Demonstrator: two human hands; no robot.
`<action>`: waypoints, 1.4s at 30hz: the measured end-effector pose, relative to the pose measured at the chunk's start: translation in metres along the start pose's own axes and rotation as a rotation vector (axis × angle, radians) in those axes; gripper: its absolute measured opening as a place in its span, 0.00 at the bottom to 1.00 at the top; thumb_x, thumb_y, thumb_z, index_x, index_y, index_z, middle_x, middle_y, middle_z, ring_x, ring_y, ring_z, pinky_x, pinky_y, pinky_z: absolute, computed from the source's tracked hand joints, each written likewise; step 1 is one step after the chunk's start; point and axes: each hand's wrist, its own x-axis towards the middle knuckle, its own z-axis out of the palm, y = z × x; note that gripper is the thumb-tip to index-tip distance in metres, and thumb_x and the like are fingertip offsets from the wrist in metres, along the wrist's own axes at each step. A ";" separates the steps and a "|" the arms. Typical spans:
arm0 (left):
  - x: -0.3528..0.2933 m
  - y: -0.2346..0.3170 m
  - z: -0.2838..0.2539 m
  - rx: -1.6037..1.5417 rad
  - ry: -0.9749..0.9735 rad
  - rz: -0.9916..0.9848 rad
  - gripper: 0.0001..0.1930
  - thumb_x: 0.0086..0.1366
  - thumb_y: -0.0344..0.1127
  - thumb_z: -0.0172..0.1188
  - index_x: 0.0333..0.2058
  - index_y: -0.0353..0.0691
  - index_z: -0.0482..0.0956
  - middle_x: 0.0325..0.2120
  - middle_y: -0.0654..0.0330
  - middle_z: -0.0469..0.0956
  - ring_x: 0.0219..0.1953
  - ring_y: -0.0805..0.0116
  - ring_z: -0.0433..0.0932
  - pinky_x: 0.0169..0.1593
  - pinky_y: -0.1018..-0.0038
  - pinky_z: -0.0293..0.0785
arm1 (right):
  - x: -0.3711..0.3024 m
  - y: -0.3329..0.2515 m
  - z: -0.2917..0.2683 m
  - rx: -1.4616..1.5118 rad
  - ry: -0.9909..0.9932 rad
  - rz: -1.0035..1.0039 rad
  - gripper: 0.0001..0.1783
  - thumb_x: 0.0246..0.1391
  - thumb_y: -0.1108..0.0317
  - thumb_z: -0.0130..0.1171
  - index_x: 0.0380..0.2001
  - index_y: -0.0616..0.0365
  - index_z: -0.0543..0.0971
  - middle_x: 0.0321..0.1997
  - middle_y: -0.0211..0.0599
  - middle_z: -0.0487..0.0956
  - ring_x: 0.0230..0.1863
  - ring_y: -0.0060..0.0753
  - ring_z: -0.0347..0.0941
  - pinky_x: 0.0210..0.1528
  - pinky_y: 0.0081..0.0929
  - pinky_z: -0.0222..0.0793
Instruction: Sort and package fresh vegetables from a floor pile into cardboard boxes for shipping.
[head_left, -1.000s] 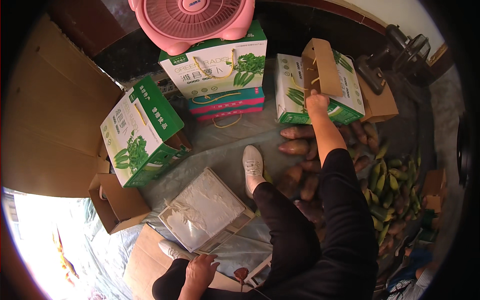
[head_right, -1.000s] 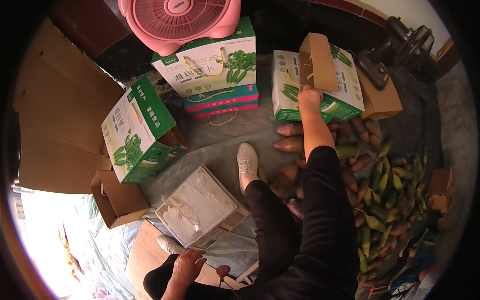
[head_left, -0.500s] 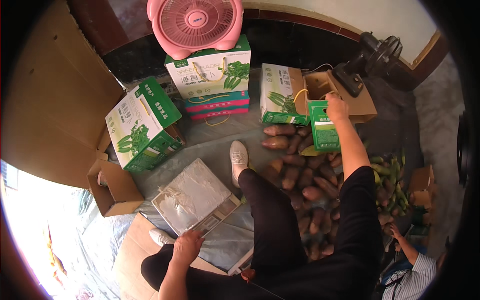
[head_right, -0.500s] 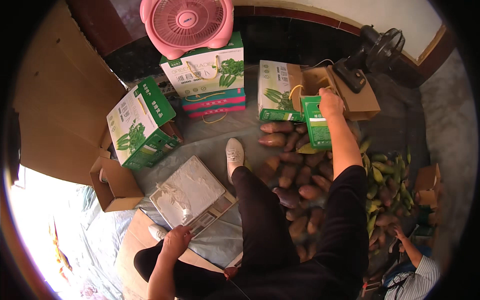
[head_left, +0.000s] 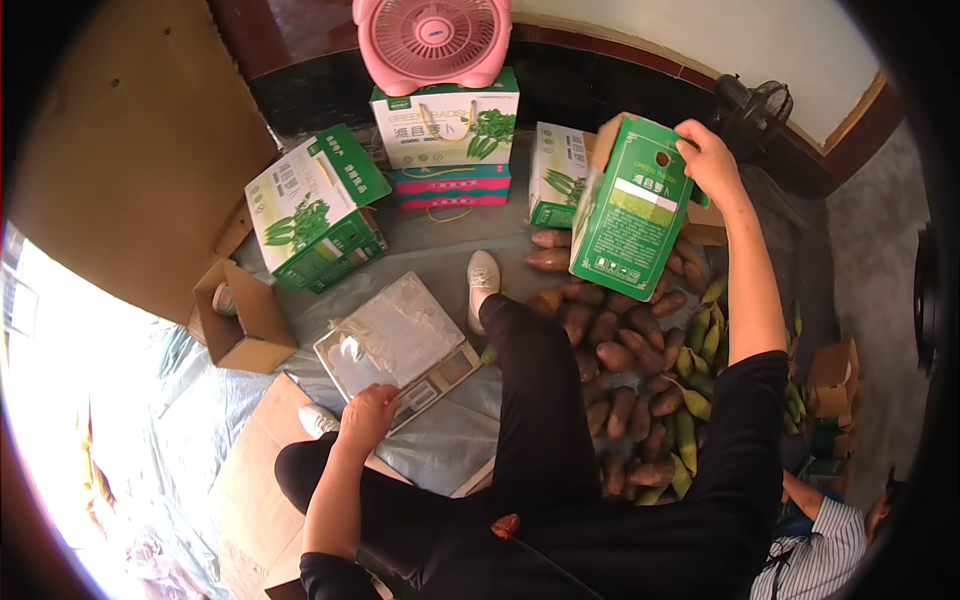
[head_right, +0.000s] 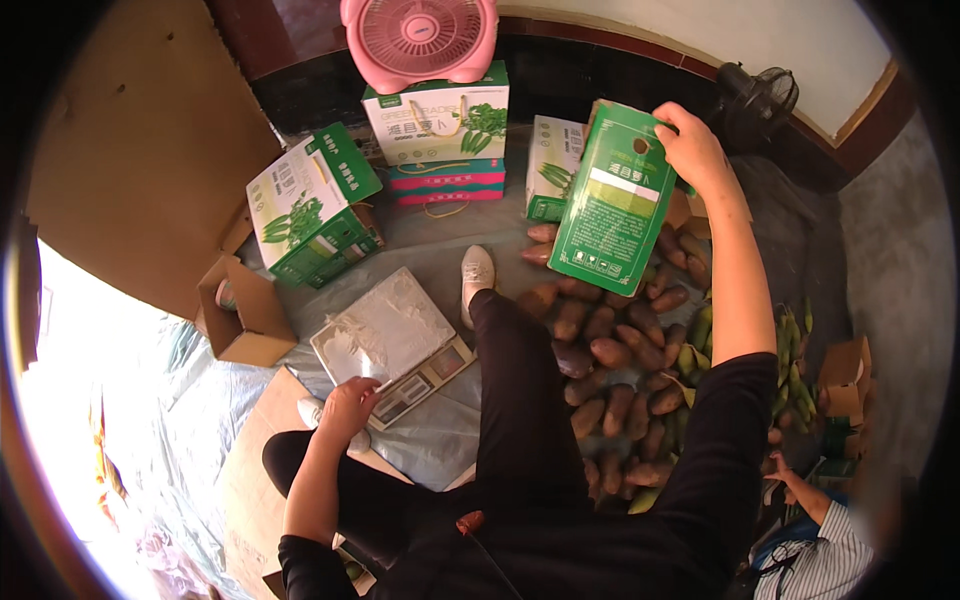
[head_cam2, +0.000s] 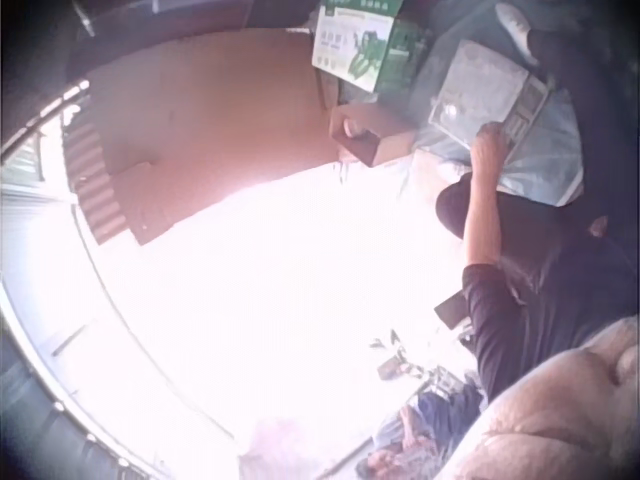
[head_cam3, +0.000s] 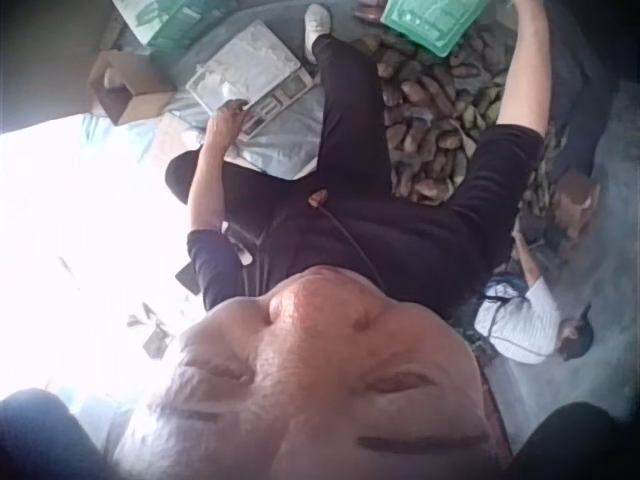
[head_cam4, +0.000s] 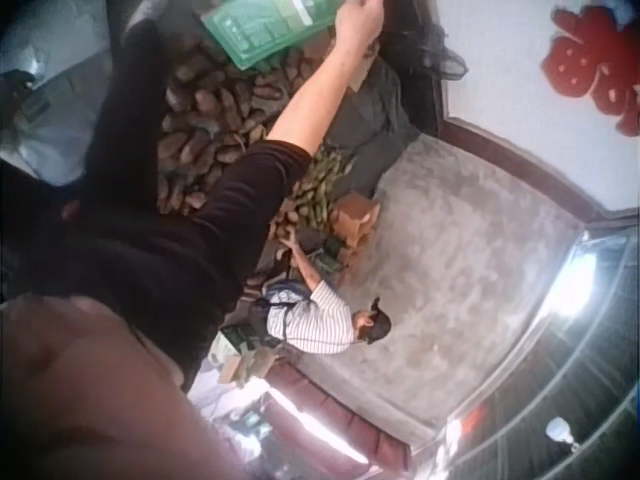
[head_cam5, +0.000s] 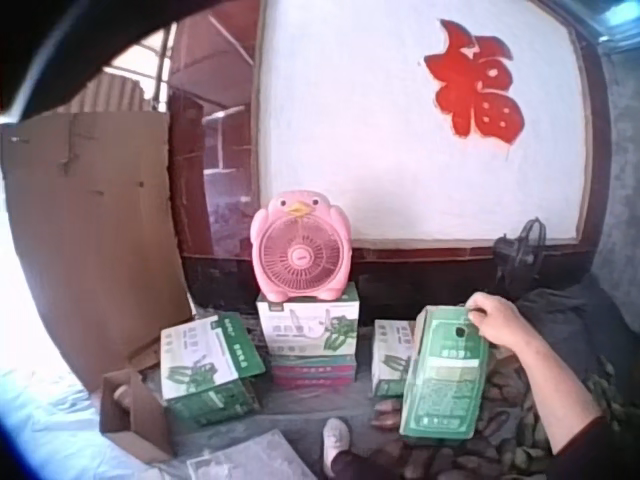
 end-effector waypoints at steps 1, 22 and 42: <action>-0.004 -0.001 -0.001 0.001 0.007 -0.009 0.10 0.54 0.33 0.58 0.36 0.39 0.78 0.29 0.52 0.77 0.34 0.51 0.77 0.39 0.62 0.72 | -0.004 -0.013 0.000 0.016 -0.025 -0.106 0.09 0.55 0.66 0.49 0.39 0.55 0.73 0.32 0.37 0.77 0.26 0.31 0.71 0.34 0.29 0.67; -0.054 0.005 -0.115 0.240 0.558 -0.075 0.16 0.44 0.28 0.67 0.35 0.43 0.78 0.28 0.59 0.74 0.35 0.57 0.75 0.42 0.65 0.69 | -0.097 -0.205 0.128 0.256 -0.284 -1.238 0.11 0.40 0.84 0.50 0.29 0.60 0.66 0.33 0.37 0.72 0.36 0.44 0.71 0.36 0.32 0.66; 0.007 -0.035 0.012 0.458 0.322 -0.069 0.10 0.51 0.31 0.60 0.33 0.39 0.76 0.33 0.54 0.73 0.36 0.51 0.74 0.36 0.61 0.70 | -0.193 0.153 0.117 0.216 -0.153 0.033 0.13 0.49 0.77 0.53 0.39 0.55 0.76 0.40 0.31 0.76 0.32 0.25 0.72 0.38 0.22 0.69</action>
